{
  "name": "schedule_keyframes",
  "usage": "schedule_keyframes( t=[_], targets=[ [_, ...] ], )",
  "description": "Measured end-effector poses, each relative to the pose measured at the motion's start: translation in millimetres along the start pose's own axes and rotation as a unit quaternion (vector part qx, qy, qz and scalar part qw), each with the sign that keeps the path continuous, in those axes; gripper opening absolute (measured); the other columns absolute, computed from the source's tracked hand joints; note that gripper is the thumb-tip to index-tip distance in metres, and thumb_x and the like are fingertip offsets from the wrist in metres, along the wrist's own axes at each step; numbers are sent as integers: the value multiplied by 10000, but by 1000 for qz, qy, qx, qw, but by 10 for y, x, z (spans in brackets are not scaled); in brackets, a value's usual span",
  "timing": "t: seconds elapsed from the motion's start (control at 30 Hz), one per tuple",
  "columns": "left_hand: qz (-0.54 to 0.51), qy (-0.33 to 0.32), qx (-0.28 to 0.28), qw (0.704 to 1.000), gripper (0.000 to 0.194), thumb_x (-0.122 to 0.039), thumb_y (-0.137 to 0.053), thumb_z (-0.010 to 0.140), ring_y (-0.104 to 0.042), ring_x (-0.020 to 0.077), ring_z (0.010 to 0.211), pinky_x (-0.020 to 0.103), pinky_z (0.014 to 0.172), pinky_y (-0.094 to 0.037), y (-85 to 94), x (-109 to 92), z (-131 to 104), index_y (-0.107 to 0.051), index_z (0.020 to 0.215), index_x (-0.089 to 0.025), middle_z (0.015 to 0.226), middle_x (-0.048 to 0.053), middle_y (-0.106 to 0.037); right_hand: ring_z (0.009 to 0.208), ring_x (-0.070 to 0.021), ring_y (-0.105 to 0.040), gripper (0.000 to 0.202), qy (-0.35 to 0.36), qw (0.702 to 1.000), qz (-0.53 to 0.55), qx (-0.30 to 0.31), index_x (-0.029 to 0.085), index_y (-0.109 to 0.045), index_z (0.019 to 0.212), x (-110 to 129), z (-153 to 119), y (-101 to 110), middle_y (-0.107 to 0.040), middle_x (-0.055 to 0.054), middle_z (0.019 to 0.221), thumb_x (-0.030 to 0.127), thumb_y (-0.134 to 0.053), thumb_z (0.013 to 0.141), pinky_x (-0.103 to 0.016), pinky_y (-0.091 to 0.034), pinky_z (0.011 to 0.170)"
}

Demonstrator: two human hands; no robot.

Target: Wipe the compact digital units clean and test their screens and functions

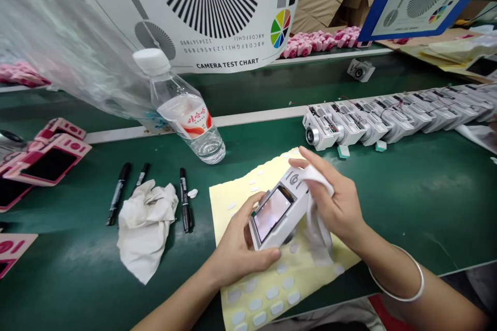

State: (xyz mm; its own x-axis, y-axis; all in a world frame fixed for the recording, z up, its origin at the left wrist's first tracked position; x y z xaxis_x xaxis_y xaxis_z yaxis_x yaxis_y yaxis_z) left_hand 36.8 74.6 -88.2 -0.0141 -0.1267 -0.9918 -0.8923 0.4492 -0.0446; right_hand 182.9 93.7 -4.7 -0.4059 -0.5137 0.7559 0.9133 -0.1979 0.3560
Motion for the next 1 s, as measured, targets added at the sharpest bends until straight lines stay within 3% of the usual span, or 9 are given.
schedule_keyframes(
  t=[0.1, 0.17, 0.23, 0.33, 0.43, 0.5, 0.67, 0.8, 1.0],
  targets=[
    [202, -84, -54, 974, 760, -339, -679, 573, -550, 318, 1058, 395, 865, -461, 154, -175, -19, -358, 1242, -173, 1194, 130, -541, 883, -187, -658, 286, -113, 992, 13, -52, 224, -589, 1126, -339, 98, 339, -696, -49, 936, 262, -440, 885, -405, -497, 871],
    [343, -159, -99, 921, 773, -293, -666, 578, -591, 296, 991, 377, 819, -492, 213, -335, -56, -326, 1264, -183, 1162, 123, -566, 1035, -234, -596, 335, -130, 990, -38, -35, 221, -579, 1144, -458, 162, 509, -651, -72, 1080, 275, -558, 814, -460, -426, 958],
    [432, -227, -125, 864, 787, -245, -642, 588, -612, 282, 967, 358, 798, -509, 216, -451, -100, -289, 1290, -202, 1161, 117, -576, 1181, -271, -476, 496, -104, 993, -62, 16, 247, -531, 1204, -479, 208, 550, -531, -78, 1262, 291, -664, 728, -488, -362, 1008],
    [478, -277, -121, 825, 830, -176, -605, 583, -595, 285, 1032, 353, 836, -505, 185, -493, -121, -250, 1332, -219, 1216, 119, -558, 1063, -224, -540, 530, -95, 987, 75, 101, 311, -421, 1288, -465, 154, 362, -512, -77, 1219, 342, -601, 790, -408, -496, 851],
    [465, -281, -100, 833, 860, -151, -589, 564, -583, 290, 1056, 369, 860, -501, 167, -468, -107, -246, 1349, -231, 1231, 115, -555, 1025, -206, -562, 621, -150, 923, 229, 271, 344, -289, 1358, -399, -105, -134, -521, -76, 1181, 381, -576, 809, -382, -514, 819],
    [437, -287, -85, 848, 863, -157, -590, 555, -575, 291, 1064, 379, 875, -496, 150, -473, -110, -257, 1346, -240, 1233, 106, -551, 1045, -203, -557, 649, -186, 883, 286, 323, 346, -260, 1359, -357, -268, -341, -516, -70, 1183, 357, -593, 803, -384, -493, 861],
    [350, -268, -54, 896, 783, -125, -612, 568, -576, 253, 1040, 349, 864, -501, 131, -485, -94, -308, 1277, -259, 1168, 84, -551, 831, -137, -609, 473, -268, 808, 429, 301, 354, -293, 1198, -360, -439, -478, -517, -23, 1063, 276, -572, 825, -286, -549, 663],
    [266, -270, -69, 923, 707, -190, -641, 609, -555, 250, 1045, 362, 869, -489, 183, -503, -90, -313, 1234, -226, 1143, 107, -506, 753, -120, -613, 474, -326, 772, 482, 255, 358, -276, 1129, -419, -491, -488, -540, -2, 987, 275, -601, 794, -261, -558, 612],
    [357, -315, -74, 876, 702, -338, -698, 650, -544, 257, 991, 380, 823, -471, 158, -541, -74, -337, 1238, -209, 1085, 115, -530, 806, -141, -625, 442, -347, 776, 479, 218, 363, -304, 1107, -448, -515, -467, -558, -2, 1011, 248, -588, 789, -291, -571, 637]
  ],
)
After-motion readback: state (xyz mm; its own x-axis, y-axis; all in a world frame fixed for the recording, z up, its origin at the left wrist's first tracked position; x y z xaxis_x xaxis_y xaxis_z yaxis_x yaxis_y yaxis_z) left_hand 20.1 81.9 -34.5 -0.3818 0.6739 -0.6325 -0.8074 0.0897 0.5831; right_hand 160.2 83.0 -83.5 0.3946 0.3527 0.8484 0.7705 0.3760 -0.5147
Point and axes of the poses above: each hand's wrist, its own z-axis towards the middle knuckle, its own y-axis out of the back of the hand, x = y × z, the point moved 9 cm from there along z, towards the middle knuckle
